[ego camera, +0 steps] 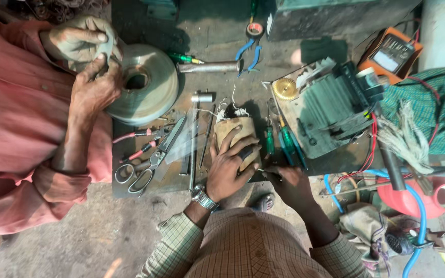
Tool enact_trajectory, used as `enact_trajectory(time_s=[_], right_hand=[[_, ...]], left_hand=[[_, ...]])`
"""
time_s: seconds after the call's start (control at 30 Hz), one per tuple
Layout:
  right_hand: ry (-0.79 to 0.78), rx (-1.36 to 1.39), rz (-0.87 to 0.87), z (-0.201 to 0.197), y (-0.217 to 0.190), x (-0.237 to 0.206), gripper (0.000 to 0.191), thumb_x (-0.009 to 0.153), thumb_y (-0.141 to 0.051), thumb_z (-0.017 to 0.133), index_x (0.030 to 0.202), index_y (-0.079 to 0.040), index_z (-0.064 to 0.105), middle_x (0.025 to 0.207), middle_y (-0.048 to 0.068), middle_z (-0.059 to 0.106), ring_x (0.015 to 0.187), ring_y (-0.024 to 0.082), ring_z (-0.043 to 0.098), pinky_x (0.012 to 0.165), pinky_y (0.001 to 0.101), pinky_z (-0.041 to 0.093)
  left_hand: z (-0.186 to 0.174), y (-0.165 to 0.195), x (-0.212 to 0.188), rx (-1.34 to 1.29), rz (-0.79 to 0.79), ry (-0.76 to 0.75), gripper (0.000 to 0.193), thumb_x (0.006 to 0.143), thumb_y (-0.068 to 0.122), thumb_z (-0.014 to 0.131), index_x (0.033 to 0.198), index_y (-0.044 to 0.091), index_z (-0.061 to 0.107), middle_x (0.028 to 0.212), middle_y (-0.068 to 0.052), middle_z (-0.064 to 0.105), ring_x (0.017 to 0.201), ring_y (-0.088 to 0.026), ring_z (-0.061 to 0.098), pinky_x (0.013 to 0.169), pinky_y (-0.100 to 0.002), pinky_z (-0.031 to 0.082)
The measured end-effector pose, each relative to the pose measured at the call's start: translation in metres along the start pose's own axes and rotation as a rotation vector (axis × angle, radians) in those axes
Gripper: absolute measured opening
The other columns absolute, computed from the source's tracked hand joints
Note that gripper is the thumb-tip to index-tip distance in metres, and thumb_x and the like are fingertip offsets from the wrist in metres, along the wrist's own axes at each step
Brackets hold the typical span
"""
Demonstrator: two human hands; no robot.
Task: The person works on a cylindrical electrical component, using a hammer to tap it and pliers to cut wires. Another person operates a grinding wheel nearby. The person adjusts the component and wires throughout the clip.
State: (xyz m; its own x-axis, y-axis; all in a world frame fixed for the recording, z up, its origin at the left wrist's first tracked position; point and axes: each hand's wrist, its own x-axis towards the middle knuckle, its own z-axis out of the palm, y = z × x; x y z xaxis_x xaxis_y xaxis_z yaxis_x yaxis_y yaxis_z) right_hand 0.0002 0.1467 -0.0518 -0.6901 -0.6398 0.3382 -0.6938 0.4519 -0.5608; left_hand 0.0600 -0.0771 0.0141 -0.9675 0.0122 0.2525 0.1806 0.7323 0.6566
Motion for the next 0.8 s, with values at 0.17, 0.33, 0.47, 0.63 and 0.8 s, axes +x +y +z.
enact_trajectory(time_s=[0.17, 0.33, 0.47, 0.63, 0.8], right_hand=[[-0.254, -0.145, 0.115, 0.012, 0.019, -0.016, 0.017, 0.086, -0.019, 0.076, 0.102, -0.013, 0.076, 0.084, 0.007, 0.076, 0.075, 0.026, 0.071, 0.071, 0.0427, 0.053], [-0.140, -0.011, -0.064, 0.007, 0.030, -0.023, 0.031, 0.078, -0.018, 0.080, 0.106, -0.011, 0.071, 0.097, 0.008, 0.074, 0.085, 0.030, 0.070, 0.075, 0.0427, 0.055], [-0.097, -0.013, -0.025, -0.002, 0.022, -0.017, 0.039, 0.082, -0.018, 0.083, 0.117, -0.015, 0.068, 0.103, 0.006, 0.075, 0.091, 0.027, 0.072, 0.078, 0.0398, 0.056], [-0.101, -0.020, 0.098, 0.004, -0.006, -0.004, 0.064, 0.082, -0.021, 0.083, 0.140, -0.012, 0.056, 0.111, 0.011, 0.073, 0.093, 0.030, 0.072, 0.081, 0.0412, 0.058], [-0.137, 0.239, 0.094, -0.009, -0.022, 0.013, 0.069, 0.086, -0.013, 0.072, 0.150, -0.006, 0.047, 0.124, 0.017, 0.070, 0.102, 0.030, 0.074, 0.089, 0.0398, 0.059]], left_hand=[[-0.004, 0.004, 0.002, -0.021, -0.009, -0.016, 0.046, 0.085, 0.037, 0.079, 0.126, 0.019, 0.070, 0.149, 0.004, 0.054, 0.155, -0.028, 0.023, 0.118, -0.074, 0.002], [-0.006, 0.010, 0.006, 0.027, -0.039, -0.062, 0.062, 0.065, 0.027, 0.089, 0.124, 0.022, 0.069, 0.148, 0.006, 0.053, 0.152, -0.027, 0.024, 0.118, -0.074, 0.003], [-0.009, 0.014, 0.009, 0.083, -0.006, -0.059, 0.066, 0.061, 0.020, 0.091, 0.123, 0.026, 0.070, 0.148, 0.008, 0.053, 0.152, -0.027, 0.025, 0.118, -0.075, 0.004], [-0.003, 0.006, 0.005, 0.094, -0.045, -0.110, 0.071, 0.058, 0.011, 0.087, 0.125, 0.027, 0.070, 0.149, 0.008, 0.050, 0.151, -0.028, 0.023, 0.118, -0.074, 0.005], [0.023, -0.013, -0.001, 0.283, 0.011, -0.025, 0.076, 0.061, -0.005, 0.072, 0.129, 0.029, 0.070, 0.156, 0.010, 0.048, 0.154, -0.027, 0.023, 0.121, -0.072, 0.006]])
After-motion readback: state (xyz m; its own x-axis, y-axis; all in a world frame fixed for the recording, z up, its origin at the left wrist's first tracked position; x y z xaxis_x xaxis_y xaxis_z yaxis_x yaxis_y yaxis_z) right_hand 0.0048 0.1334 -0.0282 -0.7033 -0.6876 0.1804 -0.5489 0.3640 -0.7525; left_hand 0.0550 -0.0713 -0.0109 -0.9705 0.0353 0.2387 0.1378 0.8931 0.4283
